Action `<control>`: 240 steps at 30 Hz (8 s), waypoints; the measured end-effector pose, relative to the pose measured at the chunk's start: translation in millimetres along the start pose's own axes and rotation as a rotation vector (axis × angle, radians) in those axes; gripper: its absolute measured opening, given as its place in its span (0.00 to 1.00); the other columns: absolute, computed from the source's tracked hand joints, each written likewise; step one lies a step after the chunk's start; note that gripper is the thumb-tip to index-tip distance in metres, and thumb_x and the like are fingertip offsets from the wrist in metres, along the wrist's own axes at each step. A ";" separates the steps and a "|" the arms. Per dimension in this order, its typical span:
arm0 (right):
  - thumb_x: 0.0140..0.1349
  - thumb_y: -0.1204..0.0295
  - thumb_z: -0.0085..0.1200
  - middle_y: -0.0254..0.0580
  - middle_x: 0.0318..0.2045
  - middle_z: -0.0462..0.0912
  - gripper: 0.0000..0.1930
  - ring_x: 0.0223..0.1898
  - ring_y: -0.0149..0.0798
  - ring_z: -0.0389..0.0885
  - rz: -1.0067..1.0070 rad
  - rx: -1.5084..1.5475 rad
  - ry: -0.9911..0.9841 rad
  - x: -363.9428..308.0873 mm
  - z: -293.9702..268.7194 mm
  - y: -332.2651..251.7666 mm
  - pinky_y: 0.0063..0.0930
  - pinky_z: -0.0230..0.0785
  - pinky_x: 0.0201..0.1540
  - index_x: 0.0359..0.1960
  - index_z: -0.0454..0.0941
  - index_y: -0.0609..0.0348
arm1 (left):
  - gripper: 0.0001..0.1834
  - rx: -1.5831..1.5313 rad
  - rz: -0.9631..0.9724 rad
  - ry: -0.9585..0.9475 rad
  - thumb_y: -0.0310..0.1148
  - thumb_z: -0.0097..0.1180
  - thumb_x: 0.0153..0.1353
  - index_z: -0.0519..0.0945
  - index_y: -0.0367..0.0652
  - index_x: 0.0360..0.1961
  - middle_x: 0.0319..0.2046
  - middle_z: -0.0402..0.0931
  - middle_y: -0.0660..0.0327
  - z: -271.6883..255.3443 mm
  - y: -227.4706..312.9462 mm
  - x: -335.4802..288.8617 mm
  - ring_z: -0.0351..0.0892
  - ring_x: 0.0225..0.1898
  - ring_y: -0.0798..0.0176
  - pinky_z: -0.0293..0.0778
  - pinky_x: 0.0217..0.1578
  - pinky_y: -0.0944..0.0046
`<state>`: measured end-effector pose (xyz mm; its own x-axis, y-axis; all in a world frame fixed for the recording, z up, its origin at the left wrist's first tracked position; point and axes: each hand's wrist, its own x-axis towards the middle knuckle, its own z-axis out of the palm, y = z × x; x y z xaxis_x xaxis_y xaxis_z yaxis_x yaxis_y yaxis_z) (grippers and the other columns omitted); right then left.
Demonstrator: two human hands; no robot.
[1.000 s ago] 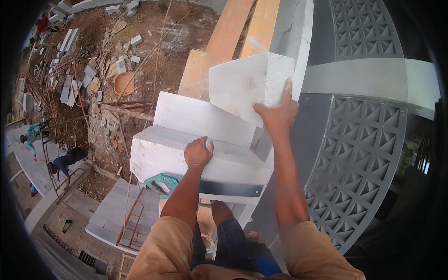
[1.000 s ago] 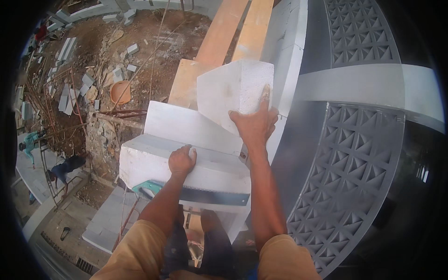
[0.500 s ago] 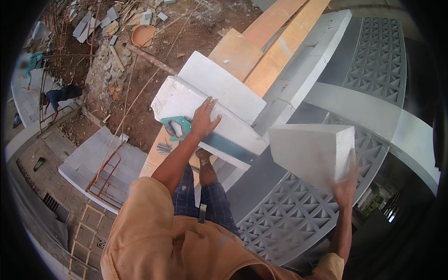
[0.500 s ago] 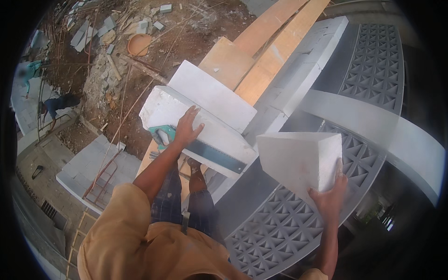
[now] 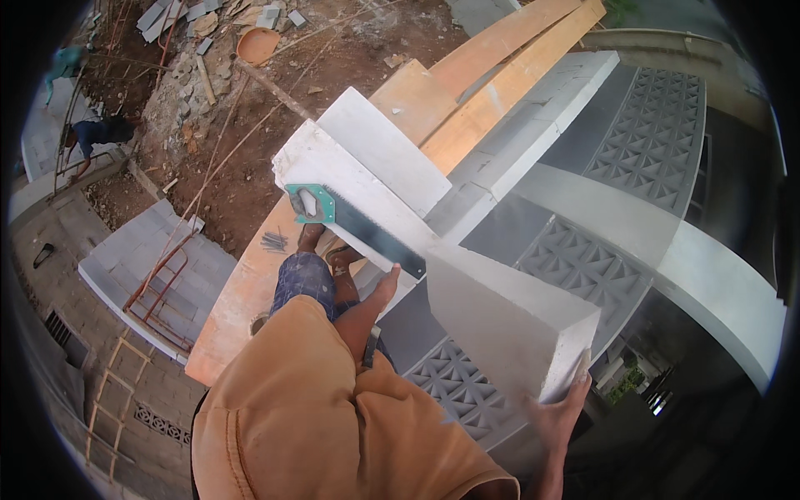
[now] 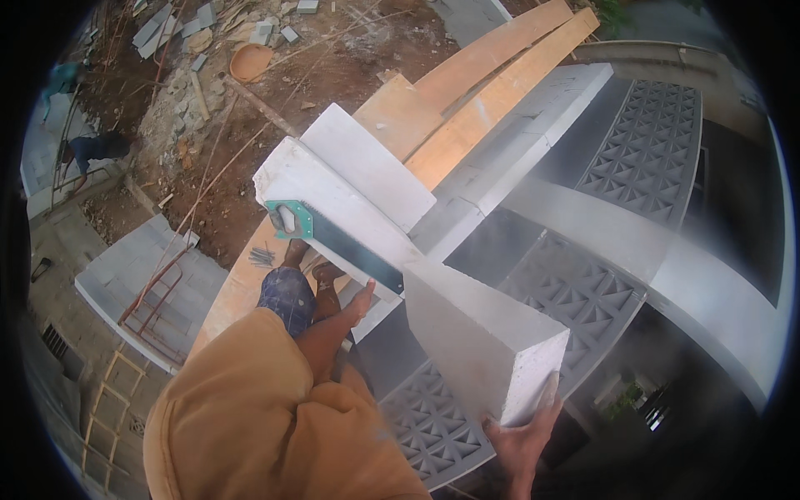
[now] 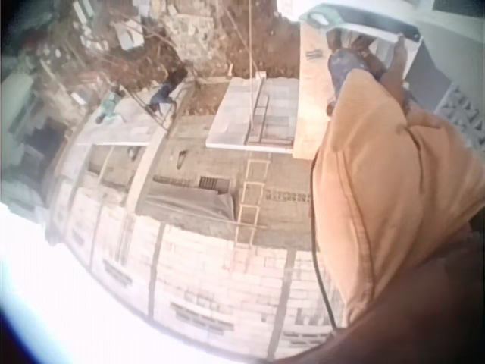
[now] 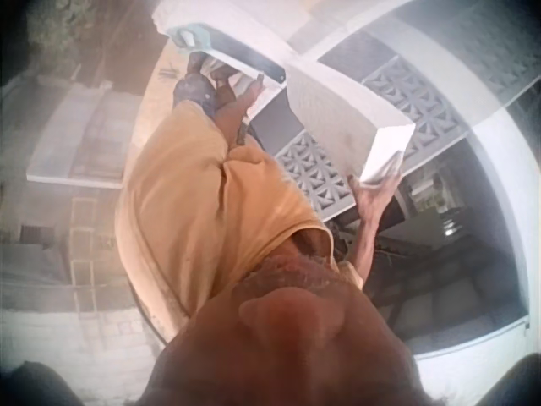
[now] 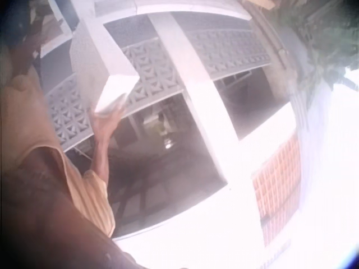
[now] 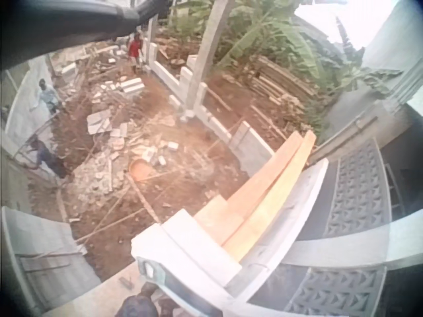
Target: The person measures and cuts white rectangular tiles on a wooden plank at a construction site. They use a tape measure to mark dimensions, a hand saw to cut the tile, and a hammer to tap the cut piece into place.
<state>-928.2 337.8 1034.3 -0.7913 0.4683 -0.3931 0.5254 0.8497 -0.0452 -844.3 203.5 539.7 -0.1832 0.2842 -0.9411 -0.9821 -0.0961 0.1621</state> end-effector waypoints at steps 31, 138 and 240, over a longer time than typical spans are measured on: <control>0.67 0.55 0.52 0.51 0.68 0.65 0.40 0.67 0.46 0.65 0.172 0.915 -0.226 102.1 120.6 24.5 0.38 0.54 0.70 0.74 0.54 0.66 | 0.36 -0.174 0.308 0.624 0.44 0.70 0.53 0.75 0.34 0.59 0.51 0.79 0.43 -287.1 74.9 148.9 0.82 0.50 0.45 0.76 0.50 0.52; 0.63 0.44 0.52 0.54 0.47 0.82 0.30 0.49 0.57 0.82 1.488 1.690 -0.170 -350.7 588.6 -86.1 0.50 0.73 0.54 0.53 0.79 0.58 | 0.31 1.813 0.029 -0.033 0.49 0.53 0.69 0.65 0.52 0.70 0.61 0.71 0.57 8.2 282.1 -73.4 0.77 0.57 0.50 0.72 0.50 0.51; 0.67 0.57 0.59 0.37 0.53 0.80 0.27 0.53 0.35 0.78 1.201 2.458 0.820 -567.2 563.2 29.0 0.37 0.72 0.56 0.65 0.71 0.51 | 0.41 1.788 -0.482 -0.940 0.55 0.57 0.67 0.59 0.47 0.74 0.71 0.62 0.51 94.9 -262.3 -225.1 0.67 0.68 0.49 0.67 0.63 0.52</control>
<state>-287.9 -39.6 738.7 0.1240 0.5902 -0.7977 -0.5592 -0.6225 -0.5475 -549.7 255.3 737.2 0.6504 0.3451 -0.6767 0.2059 0.7774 0.5943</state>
